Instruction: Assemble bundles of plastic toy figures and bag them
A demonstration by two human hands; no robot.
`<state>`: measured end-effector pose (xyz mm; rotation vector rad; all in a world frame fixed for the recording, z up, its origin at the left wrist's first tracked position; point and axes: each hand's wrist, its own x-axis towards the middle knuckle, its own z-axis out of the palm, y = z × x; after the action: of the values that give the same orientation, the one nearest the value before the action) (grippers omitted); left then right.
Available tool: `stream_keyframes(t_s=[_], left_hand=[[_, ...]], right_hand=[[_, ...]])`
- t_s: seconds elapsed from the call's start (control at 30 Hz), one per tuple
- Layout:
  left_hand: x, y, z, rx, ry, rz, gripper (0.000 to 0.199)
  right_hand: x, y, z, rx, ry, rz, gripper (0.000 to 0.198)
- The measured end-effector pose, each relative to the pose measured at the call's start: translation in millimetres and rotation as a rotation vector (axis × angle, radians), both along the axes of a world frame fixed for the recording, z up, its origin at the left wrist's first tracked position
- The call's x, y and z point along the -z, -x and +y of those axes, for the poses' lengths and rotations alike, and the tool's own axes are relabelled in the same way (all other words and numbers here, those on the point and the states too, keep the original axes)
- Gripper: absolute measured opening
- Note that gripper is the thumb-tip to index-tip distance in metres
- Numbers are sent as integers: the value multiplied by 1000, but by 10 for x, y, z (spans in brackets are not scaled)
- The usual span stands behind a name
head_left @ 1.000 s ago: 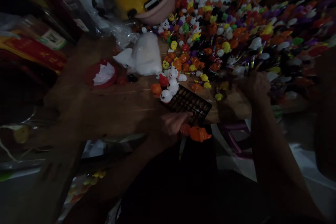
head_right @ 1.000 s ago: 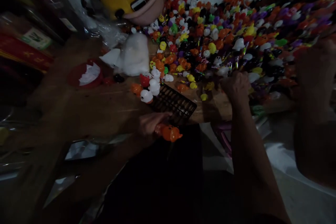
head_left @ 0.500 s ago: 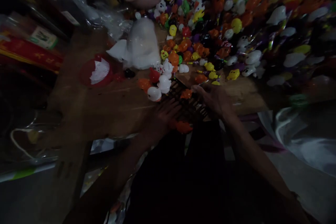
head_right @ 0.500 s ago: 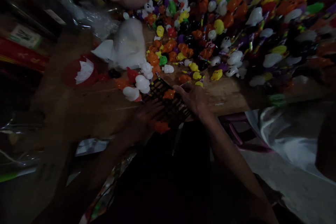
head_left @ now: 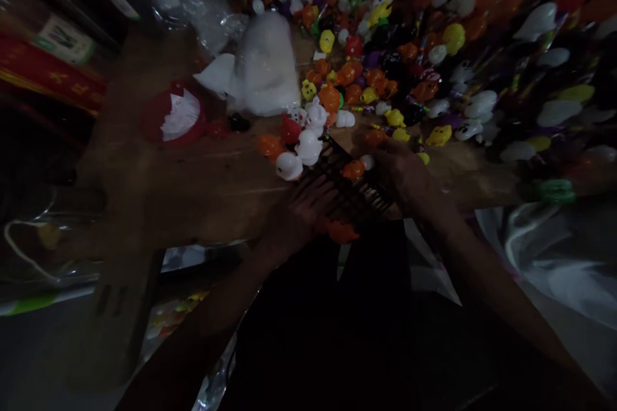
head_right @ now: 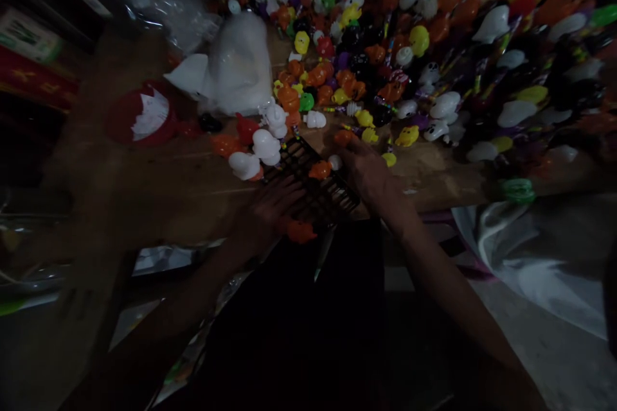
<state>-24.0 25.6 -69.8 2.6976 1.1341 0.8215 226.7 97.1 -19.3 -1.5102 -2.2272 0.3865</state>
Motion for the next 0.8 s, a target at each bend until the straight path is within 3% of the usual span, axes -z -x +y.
stream_keyframes(t_s=[0.1,0.17,0.37,0.53,0.63,0.8], left_hand=[[40,-4,4,-20,28,-1,40],[63,-9,6,-18,36,-9,41],[59,-17,8,-7,-7,6,42],[21,-25,-7,-1,-22,-32,43],[-19,-17,-14,5,-8,-10,44],[-56,-21,-19,-17,-18,36,37]], right_hand=[[24,-50,-62,-71,-94,-68,28],[57,-51,-105,13,-109,-106,28],[128,127,-98,235,1,-65,33],[-41,170,-91,139,102,3,23],[-55,249,-40,81,62,199,20],[202,562,112,53,133,732,25]])
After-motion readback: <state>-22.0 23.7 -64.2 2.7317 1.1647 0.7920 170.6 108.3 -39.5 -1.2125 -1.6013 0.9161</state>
